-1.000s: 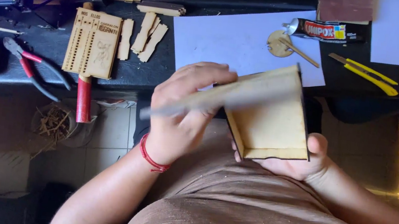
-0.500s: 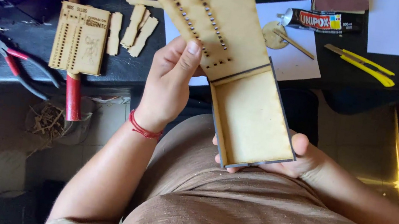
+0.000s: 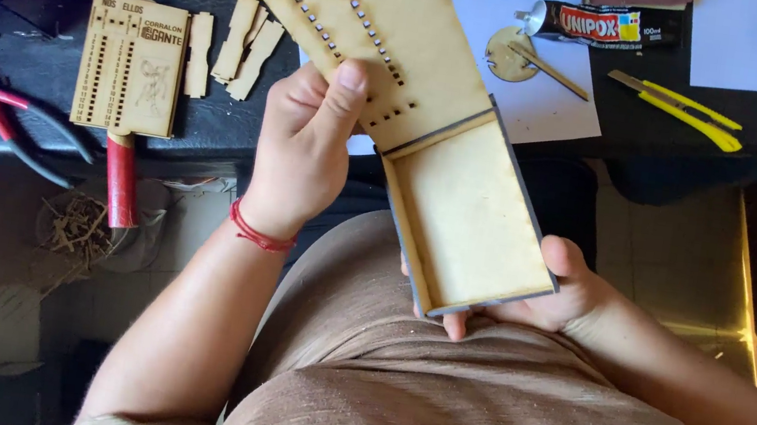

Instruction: Assembling a small wooden box from laser-cut pieces by applying glue and fitting the joints together.

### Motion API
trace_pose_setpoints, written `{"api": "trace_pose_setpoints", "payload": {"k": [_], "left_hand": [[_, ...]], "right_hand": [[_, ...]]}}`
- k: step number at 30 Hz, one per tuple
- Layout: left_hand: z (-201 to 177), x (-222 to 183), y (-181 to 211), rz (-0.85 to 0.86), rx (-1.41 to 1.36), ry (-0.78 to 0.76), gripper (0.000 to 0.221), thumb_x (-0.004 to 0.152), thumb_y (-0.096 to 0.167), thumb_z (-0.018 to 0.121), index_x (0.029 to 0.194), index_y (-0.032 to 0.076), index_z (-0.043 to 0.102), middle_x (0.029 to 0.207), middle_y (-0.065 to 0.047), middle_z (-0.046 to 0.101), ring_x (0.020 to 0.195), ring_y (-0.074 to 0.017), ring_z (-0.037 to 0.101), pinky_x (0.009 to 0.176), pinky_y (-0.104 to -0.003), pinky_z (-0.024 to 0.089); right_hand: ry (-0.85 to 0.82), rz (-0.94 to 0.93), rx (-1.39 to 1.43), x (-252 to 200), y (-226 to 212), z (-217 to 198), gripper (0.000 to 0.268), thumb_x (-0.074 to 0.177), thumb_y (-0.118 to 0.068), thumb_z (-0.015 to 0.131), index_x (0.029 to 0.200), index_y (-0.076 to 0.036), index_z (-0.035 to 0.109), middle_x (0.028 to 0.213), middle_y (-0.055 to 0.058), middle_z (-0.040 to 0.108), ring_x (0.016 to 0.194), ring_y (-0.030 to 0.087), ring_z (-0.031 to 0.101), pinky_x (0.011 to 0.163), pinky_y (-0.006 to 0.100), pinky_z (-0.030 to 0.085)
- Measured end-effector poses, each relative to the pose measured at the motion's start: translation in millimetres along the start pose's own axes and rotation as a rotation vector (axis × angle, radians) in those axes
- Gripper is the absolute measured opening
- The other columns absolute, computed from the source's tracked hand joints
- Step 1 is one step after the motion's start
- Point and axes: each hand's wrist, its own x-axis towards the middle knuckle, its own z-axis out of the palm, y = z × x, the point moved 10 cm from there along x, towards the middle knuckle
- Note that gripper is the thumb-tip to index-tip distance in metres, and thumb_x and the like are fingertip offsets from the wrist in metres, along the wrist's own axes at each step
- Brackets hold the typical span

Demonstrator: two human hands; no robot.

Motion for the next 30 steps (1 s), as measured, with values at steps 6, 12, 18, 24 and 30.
{"api": "trace_pose_setpoints", "payload": {"k": [6,12,18,24,30], "left_hand": [[-6.1,-4.8,-20.7,-0.123,-0.126,0.061,0.033,0.103,0.038,0.046,0.084,0.011,0.051,0.07,-0.003,0.054,0.062,-0.0116,0.052,0.057,-0.029,0.045],[8.7,-2.8,-15.1,-0.205,-0.392,0.07,0.033,0.102,0.033,0.053,0.101,0.003,0.066,0.094,-0.011,0.072,0.083,-0.0168,0.071,0.074,-0.034,0.062],[21.8,-8.2,-40.8,-0.461,-0.699,0.127,0.027,0.094,0.025,0.063,0.101,-0.001,0.067,0.103,-0.016,0.073,0.091,-0.0206,0.072,0.078,-0.032,0.061],[37.2,-18.2,-53.9,-0.588,-0.819,0.097,0.03,0.093,0.02,0.065,0.109,-0.005,0.068,0.111,-0.02,0.072,0.101,-0.0251,0.071,0.094,-0.036,0.058],[39.8,-20.9,-62.7,-0.579,-0.836,0.094,0.025,0.094,0.02,0.065,0.103,-0.002,0.073,0.108,-0.017,0.074,0.099,-0.0226,0.072,0.092,-0.035,0.059]], "right_hand": [[0.019,0.016,0.005,2.6,-0.4,1.9,0.114,0.084,-0.068,0.067,0.152,0.006,0.012,0.139,0.036,0.038,0.125,0.061,0.042,0.092,0.055,0.053],[0.041,0.025,0.009,0.5,-3.6,-0.9,0.114,0.084,-0.067,0.068,0.151,0.006,0.013,0.138,0.036,0.039,0.123,0.06,0.043,0.091,0.054,0.054],[0.063,0.038,0.009,-8.2,-17.6,-32.7,0.114,0.083,-0.067,0.069,0.151,0.006,0.014,0.138,0.036,0.04,0.122,0.058,0.045,0.089,0.054,0.054],[0.081,0.055,0.016,-91.7,-40.1,-193.9,0.114,0.083,-0.067,0.07,0.151,0.006,0.015,0.138,0.035,0.041,0.12,0.057,0.047,0.088,0.053,0.055],[0.102,0.063,0.015,-91.8,-19.6,-209.0,0.114,0.082,-0.067,0.071,0.151,0.006,0.016,0.137,0.035,0.042,0.118,0.056,0.048,0.087,0.052,0.055]]}}
